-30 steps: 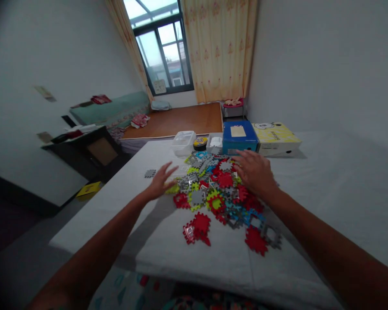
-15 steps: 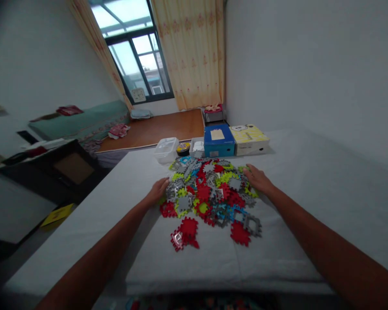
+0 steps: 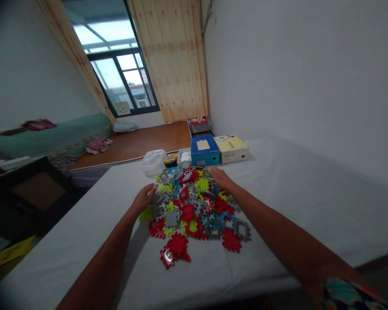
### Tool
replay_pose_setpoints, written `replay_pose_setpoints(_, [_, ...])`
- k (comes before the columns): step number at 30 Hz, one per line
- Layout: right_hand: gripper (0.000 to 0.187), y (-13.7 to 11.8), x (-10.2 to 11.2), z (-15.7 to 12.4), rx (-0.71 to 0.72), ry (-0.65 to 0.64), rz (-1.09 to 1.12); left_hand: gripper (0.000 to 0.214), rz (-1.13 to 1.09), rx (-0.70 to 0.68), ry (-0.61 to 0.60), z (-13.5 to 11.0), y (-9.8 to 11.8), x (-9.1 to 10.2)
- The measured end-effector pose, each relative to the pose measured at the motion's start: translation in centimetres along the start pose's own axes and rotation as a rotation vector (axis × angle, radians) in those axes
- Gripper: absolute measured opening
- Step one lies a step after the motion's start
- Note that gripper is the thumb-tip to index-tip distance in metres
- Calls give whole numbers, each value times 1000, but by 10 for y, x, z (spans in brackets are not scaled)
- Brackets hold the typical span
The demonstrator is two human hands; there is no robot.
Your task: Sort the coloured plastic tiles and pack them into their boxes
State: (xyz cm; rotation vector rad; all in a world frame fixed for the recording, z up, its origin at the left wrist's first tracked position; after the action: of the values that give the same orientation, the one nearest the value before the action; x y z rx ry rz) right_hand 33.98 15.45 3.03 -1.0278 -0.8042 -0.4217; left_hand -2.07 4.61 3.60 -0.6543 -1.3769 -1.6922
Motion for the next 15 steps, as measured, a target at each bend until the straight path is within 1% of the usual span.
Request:
replay_pose_setpoints(1, [50,17,17,4,-62,76,-15,57,-46,15,28,-2,-4,1])
replay_pose_setpoints(3, [53,60,50,10,-242,236,-59,61,-141,46,83,-9,-14,4])
replay_pose_setpoints(4, [56,83,63,12,-327,284,-90,62,-179,59,108,-12,-18,5])
replay_pose_setpoints(6, [55,121,78,17,-440,304,-136,62,-230,80,149,-18,-27,9])
replay_pose_setpoints(8, [49,145,80,27,-472,274,-157,61,-256,94,171,-22,-32,12])
replay_pose_setpoints(10, [43,156,76,38,-470,262,-176,62,-274,100,193,-24,-35,15])
replay_pose_setpoints(12, [41,161,72,49,-470,257,-206,63,-286,103,208,-26,-35,16])
replay_pose_setpoints(15, [41,160,66,64,-449,214,-248,63,-285,103,202,-27,-31,15])
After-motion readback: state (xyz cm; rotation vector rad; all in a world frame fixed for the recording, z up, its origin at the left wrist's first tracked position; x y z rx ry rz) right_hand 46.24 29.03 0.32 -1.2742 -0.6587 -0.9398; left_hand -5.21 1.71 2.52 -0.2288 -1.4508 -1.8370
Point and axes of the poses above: each hand's wrist, its own z-axis towards the middle knuckle, its own x-axis out of the back of the hand, y = z × x, the point moved 7 cm from there along z, towards the middle knuckle, and after that the axes turned 7 degrees about -z, right-handed, at the moved point
